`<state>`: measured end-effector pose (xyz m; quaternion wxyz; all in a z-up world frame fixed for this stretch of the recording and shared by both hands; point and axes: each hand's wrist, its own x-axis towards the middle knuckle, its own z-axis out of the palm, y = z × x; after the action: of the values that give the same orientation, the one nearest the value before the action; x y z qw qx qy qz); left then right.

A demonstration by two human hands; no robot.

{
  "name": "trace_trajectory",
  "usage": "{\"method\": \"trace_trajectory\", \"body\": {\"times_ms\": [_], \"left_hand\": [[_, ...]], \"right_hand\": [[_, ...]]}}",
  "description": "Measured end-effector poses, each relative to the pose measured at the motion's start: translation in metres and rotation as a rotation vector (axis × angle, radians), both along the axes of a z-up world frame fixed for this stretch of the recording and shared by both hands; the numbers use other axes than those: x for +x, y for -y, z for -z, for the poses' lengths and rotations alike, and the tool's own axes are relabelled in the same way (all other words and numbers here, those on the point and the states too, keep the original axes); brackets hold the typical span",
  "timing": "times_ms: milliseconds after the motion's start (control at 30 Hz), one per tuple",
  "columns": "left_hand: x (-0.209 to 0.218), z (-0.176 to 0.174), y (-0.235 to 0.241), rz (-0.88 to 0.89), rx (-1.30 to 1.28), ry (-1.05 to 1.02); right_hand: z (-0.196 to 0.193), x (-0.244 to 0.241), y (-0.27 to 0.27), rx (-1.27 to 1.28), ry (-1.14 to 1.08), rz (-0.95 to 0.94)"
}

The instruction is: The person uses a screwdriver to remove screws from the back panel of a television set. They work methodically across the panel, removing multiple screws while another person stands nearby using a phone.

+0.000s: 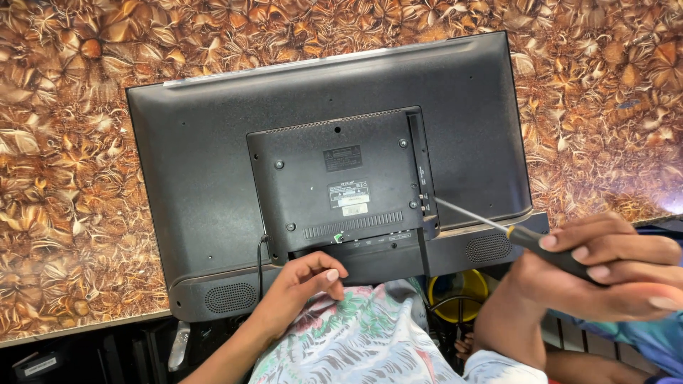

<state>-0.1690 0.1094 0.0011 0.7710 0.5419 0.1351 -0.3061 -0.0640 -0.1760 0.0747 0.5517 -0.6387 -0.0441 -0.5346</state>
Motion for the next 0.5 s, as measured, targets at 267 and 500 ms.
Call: {"method": "trace_trajectory", "body": {"times_ms": [267, 500], "left_hand": [[0.006, 0.004, 0.007, -0.062, -0.150, 0.004], [0.008, 0.008, -0.001, -0.112, -0.067, 0.001]], "right_hand": [[0.001, 0.017, -0.030, 0.049, 0.214, -0.196], [0.010, 0.016, -0.027, 0.138, 0.200, -0.138]]}}
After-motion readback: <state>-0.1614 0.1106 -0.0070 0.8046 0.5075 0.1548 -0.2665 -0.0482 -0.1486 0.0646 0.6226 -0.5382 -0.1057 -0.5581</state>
